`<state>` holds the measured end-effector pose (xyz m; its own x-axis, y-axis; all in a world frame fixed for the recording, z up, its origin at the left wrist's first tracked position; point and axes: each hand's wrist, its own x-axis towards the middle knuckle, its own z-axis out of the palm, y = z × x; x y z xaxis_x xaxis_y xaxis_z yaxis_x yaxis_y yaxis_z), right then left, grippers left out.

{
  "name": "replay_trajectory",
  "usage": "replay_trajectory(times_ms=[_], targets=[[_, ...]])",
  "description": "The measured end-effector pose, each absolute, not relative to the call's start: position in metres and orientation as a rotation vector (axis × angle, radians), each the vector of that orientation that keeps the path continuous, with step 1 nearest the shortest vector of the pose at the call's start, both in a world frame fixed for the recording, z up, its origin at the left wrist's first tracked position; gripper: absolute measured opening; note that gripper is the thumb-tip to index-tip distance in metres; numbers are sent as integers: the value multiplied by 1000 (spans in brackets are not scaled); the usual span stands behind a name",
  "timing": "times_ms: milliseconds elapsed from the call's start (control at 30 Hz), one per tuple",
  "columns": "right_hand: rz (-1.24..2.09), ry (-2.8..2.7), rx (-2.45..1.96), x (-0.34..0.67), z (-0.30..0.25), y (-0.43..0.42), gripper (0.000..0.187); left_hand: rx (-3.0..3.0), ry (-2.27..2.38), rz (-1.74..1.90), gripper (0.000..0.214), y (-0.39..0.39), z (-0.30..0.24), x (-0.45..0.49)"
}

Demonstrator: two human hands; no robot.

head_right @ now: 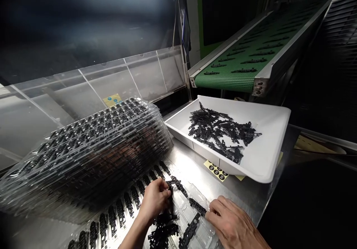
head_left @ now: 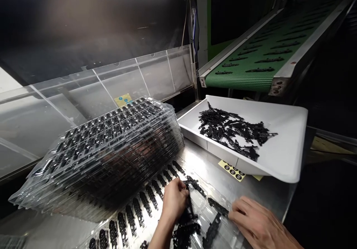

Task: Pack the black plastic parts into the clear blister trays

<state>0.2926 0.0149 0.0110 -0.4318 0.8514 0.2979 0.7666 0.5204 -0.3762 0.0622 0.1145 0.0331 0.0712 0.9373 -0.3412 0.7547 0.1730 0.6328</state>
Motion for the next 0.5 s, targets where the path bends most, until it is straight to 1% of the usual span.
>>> replay_trajectory(times_ms=[167, 267, 333, 400, 500], targets=[[321, -2296, -1311, 292, 8, 13, 20, 1348, 1773, 349, 13, 119, 27, 79], [362, -2285, -1315, 292, 4, 12, 19, 1380, 1841, 328, 9, 119, 30, 81], [371, -2269, -1320, 292, 2, 12, 19, 1504, 1925, 301, 10, 116, 31, 81], [374, -2244, -1325, 293, 2, 12, 20, 1676, 2012, 260, 16, 112, 31, 80], [396, -2187, -1309, 292, 5, 11, 21, 1910, 2059, 168, 31, 109, 30, 78]])
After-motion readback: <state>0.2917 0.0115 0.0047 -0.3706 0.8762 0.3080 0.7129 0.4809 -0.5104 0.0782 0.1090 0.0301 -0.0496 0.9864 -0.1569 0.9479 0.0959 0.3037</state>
